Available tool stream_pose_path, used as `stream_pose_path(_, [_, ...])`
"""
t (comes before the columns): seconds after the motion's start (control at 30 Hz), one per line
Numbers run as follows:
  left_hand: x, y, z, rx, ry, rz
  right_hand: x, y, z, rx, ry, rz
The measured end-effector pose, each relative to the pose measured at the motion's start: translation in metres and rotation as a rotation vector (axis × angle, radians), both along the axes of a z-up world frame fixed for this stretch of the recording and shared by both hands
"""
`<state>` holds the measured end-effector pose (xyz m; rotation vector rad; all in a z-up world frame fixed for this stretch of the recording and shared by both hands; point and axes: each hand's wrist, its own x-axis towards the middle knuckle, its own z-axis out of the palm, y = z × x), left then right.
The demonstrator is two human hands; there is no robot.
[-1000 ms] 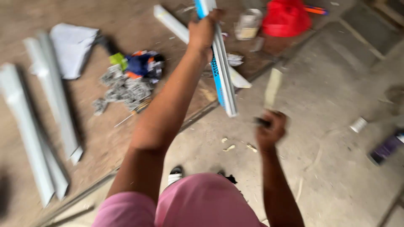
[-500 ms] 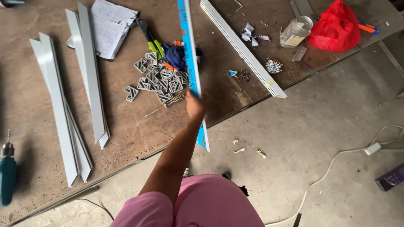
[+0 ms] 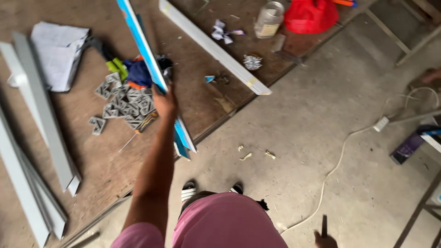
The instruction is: Filing and cleaning the edges of aluminum profiles on a workbench in a fabrication shop
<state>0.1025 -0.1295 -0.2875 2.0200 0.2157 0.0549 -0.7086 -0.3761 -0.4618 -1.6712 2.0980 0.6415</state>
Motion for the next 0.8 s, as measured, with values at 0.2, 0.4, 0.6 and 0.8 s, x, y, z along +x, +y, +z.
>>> stream_pose_path(0.2, [-0.043,-0.037,0.167,-0.848,0.299,-0.334,0.123,-0.057,0.044,0.031,-1.141,-0.408])
stream_pose_path(0.4, [-0.136,-0.103,0.219,-0.675,0.135,-0.304,0.256,-0.032,0.163,-0.459,-1.122,1.199])
stream_pose_path(0.6, [-0.153,-0.151,0.268,-1.233,0.038,-0.471,0.326,0.066,0.368,0.045,-1.186,0.630])
stream_pose_path(0.8, [-0.188,-0.172,0.294,-1.148,0.049,-0.504,0.300,0.063,0.398,-0.157,-1.344,0.698])
